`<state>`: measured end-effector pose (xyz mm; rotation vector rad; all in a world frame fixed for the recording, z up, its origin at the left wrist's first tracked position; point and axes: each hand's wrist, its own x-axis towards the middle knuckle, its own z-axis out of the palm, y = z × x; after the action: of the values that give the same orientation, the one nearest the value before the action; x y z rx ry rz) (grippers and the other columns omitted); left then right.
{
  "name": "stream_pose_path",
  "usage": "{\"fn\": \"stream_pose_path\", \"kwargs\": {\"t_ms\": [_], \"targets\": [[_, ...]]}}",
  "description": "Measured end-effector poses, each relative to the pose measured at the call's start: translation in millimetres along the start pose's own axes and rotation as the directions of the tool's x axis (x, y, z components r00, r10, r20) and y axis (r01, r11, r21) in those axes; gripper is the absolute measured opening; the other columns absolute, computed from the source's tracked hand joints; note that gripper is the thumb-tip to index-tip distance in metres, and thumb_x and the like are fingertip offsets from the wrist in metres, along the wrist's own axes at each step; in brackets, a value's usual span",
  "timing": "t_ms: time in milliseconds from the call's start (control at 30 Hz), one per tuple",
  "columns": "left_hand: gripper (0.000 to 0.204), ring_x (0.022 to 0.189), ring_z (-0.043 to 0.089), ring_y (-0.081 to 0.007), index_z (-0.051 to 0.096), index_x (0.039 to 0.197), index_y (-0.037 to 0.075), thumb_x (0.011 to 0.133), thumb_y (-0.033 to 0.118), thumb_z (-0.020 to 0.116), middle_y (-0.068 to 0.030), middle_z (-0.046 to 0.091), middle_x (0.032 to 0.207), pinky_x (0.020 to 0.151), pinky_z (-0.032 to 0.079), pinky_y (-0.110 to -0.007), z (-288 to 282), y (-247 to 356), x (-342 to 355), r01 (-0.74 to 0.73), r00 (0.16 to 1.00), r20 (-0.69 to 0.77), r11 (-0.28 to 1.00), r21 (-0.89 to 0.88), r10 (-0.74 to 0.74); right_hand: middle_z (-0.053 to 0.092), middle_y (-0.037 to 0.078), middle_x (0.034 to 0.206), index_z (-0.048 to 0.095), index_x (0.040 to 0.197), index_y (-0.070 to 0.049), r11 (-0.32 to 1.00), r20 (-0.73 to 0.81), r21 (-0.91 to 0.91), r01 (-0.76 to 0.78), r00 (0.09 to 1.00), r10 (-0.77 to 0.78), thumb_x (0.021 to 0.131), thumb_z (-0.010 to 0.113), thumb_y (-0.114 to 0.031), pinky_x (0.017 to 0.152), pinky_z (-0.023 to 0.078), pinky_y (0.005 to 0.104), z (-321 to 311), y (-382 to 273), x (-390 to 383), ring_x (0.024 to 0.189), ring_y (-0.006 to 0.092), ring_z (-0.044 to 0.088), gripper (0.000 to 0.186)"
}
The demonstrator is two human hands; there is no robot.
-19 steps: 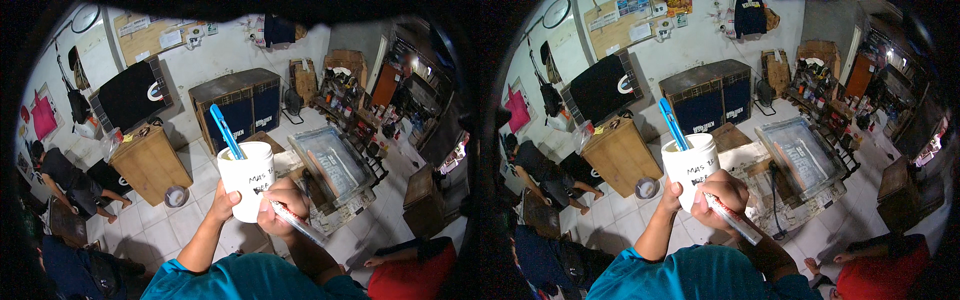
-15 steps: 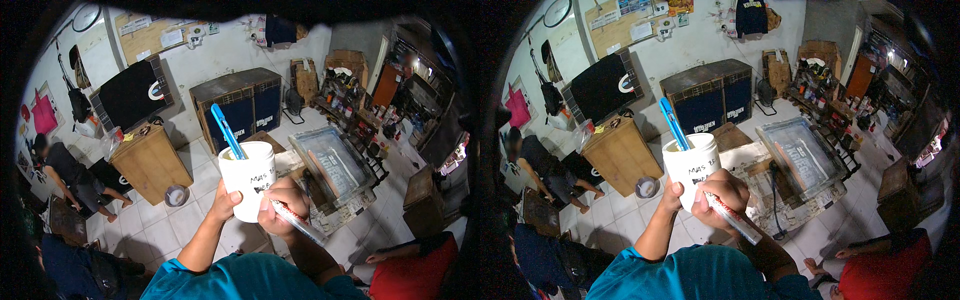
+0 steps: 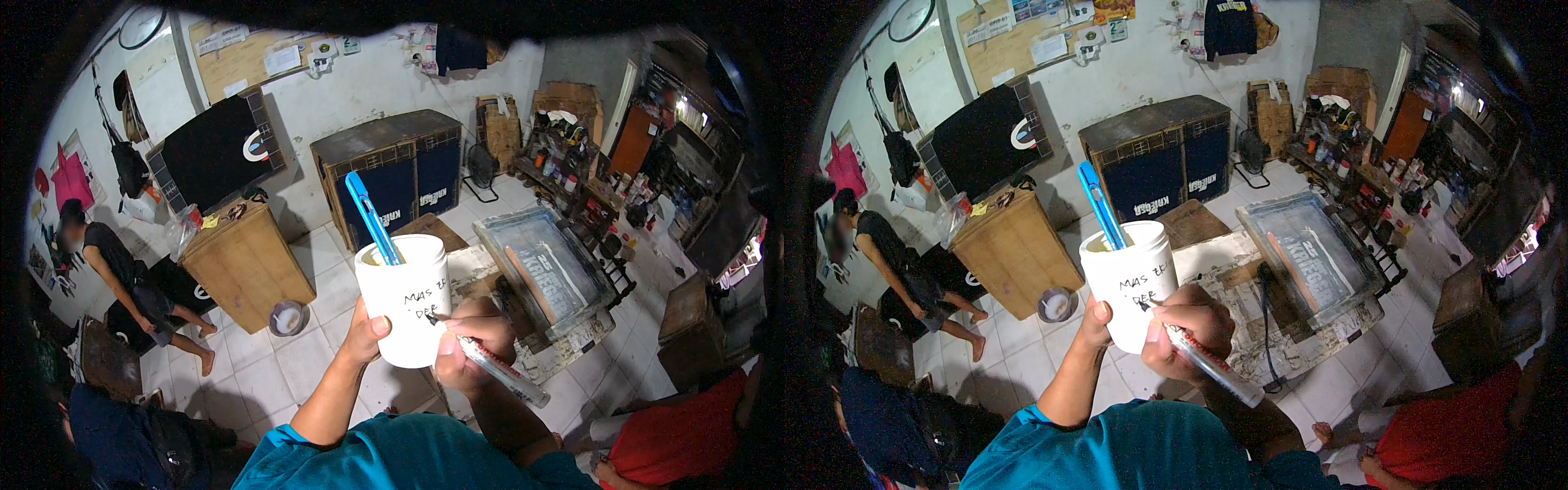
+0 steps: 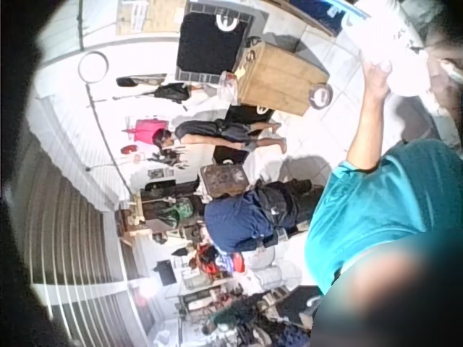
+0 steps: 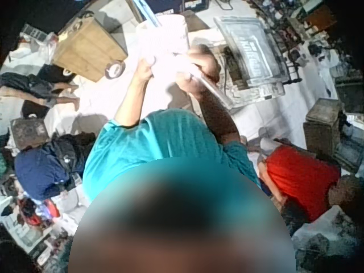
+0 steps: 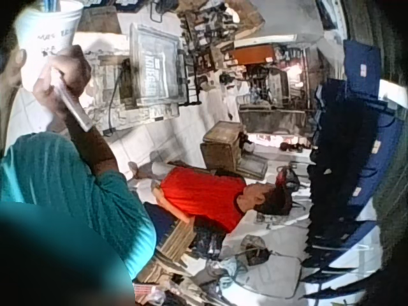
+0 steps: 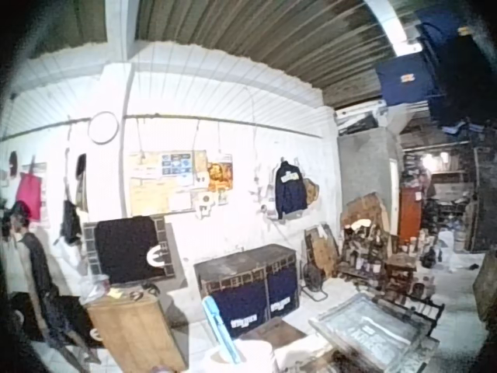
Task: The person repeatedly places a dark blue t-shirt under a screen printing frame, uses a squeegee to pull white ink across the screen, and lifts the frame to reveal the printed design. They continue this cycle for several shirts, then label a container with a marker.
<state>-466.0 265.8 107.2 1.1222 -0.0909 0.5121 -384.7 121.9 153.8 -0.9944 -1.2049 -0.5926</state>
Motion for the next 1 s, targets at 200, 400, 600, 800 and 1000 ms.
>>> {"fn": "stream_pose_path", "kwargs": {"t_ms": [200,400,600,800,1000], "targets": [[0.118,0.116,0.066,-0.0303,0.038,0.146,-0.008,0.069,0.069,0.082,-0.0207,0.061,0.131,0.097,0.057,-0.041,-5,-5,-1,0.000,0.999,-0.045,0.998,-0.065,-0.003,0.058,0.011,0.084,0.053,0.101,-0.001,0.995,-0.035,0.073,-0.075,0.996,0.077,0.091,0.065,-0.024,0.067,0.046,0.0314,-7,8,-2,0.072,0.0159,0.054,0.028],[0.111,0.123,0.063,-0.0305,0.040,0.149,-0.003,0.076,0.073,0.073,-0.0192,0.059,0.139,0.103,0.053,-0.044,-14,-13,-5,0.038,0.999,0.014,0.991,-0.124,-0.037,0.057,0.009,0.084,0.055,0.104,0.000,0.883,-0.108,0.426,-0.195,0.959,0.264,0.088,0.060,-0.013,0.063,0.041,0.0283,4,17,-2,0.070,0.0117,0.048,0.021],[0.086,0.124,0.062,-0.0300,0.043,0.148,0.000,0.093,0.065,0.058,-0.0172,0.060,0.139,0.105,0.051,-0.045,-16,-16,-1,0.027,0.999,-0.014,0.992,-0.123,-0.029,0.059,0.009,0.084,0.056,0.105,-0.002,0.935,-0.016,0.310,-0.171,0.983,0.185,0.086,0.063,-0.010,0.066,0.046,0.0305,-2,6,4,0.071,0.0155,0.055,0.021],[0.068,0.115,0.066,-0.0271,0.048,0.143,0.002,0.103,0.056,0.047,-0.0137,0.065,0.131,0.099,0.055,-0.042,-7,-18,-3,-0.166,0.978,-0.147,0.982,-0.094,0.151,0.059,0.010,0.083,0.054,0.102,-0.002,0.956,0.031,0.288,-0.059,0.998,0.052,0.089,0.061,-0.010,0.061,0.044,0.0300,6,-2,2,0.066,0.0163,0.053,0.016],[0.070,0.109,0.062,-0.0217,0.047,0.146,0.006,0.105,0.062,0.034,-0.0100,0.064,0.128,0.100,0.049,-0.040,-14,-25,-3,-0.245,0.925,-0.337,0.953,-0.178,0.175,0.062,0.012,0.082,0.057,0.101,-0.001,0.947,0.033,0.317,-0.055,0.998,0.047,0.085,0.064,-0.002,0.060,0.049,0.0329,5,3,-3,0.065,0.0205,0.060,0.017]]}}
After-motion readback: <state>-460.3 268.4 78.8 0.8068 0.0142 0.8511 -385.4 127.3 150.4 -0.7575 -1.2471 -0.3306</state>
